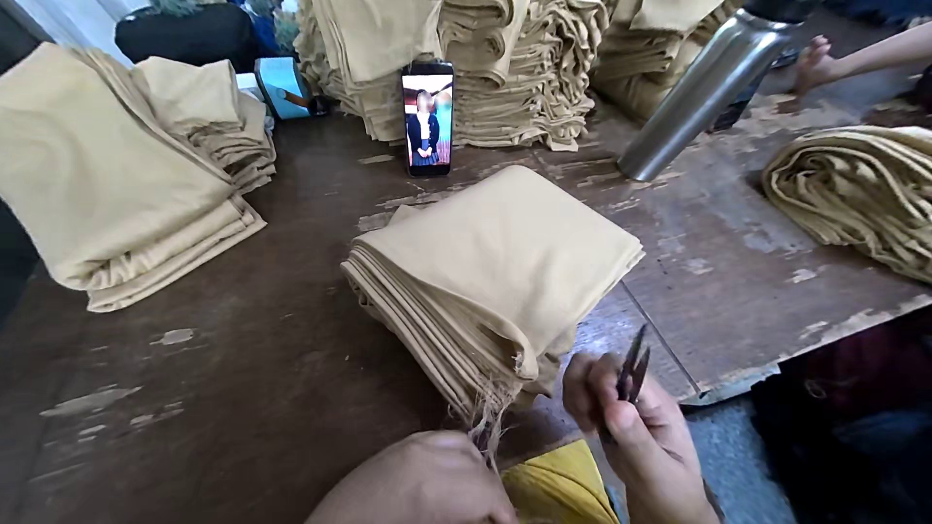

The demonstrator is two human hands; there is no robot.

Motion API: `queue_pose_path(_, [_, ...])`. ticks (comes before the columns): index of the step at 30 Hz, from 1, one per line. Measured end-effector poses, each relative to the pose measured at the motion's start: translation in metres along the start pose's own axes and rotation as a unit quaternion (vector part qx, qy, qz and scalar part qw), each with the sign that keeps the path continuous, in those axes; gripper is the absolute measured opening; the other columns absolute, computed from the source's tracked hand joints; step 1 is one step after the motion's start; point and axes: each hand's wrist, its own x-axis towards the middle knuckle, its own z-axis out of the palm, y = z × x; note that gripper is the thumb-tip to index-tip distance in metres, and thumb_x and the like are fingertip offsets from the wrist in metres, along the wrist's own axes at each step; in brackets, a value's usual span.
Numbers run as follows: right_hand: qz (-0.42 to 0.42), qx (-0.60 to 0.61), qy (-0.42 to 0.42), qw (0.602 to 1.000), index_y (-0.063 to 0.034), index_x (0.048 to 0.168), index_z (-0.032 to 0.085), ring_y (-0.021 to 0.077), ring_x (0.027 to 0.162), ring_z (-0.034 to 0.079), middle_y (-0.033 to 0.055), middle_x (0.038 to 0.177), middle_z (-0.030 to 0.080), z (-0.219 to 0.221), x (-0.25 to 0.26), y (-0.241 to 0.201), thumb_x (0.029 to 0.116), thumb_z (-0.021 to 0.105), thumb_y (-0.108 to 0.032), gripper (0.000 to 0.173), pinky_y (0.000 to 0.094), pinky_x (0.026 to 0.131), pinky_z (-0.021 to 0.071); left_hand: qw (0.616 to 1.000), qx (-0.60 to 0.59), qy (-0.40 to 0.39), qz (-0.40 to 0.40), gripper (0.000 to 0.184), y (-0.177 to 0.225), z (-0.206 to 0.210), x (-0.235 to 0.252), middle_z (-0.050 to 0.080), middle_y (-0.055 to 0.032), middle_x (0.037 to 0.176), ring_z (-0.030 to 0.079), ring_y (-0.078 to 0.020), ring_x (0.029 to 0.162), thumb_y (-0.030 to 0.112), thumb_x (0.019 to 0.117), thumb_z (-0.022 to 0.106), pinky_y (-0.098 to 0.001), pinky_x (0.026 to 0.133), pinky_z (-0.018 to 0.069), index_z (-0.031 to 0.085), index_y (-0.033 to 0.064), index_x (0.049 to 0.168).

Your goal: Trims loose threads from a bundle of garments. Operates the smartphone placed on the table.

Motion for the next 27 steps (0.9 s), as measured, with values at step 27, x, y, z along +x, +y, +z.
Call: queue_pose_path(27, [-0.088, -0.023, 0.042, 0.995, -0.0156, 0.100, 0.055, 0.0029, 0.089, 0.068, -0.0027, 0.105, 0.070, 0.022, 0.034, 0.012, 0.0937, 0.070, -0.007, 0.018, 0.0173, 0.076, 0.0570, 0.909, 0.071, 0.410, 0.019, 0.029, -0.025, 0.049, 0.052, 0.073, -0.0093, 0.112, 0.070, -0.0082, 0.102, 0.006, 0.0966, 0.067, -0.0217, 0.089, 0.0590, 0.059, -0.0024, 0.123])
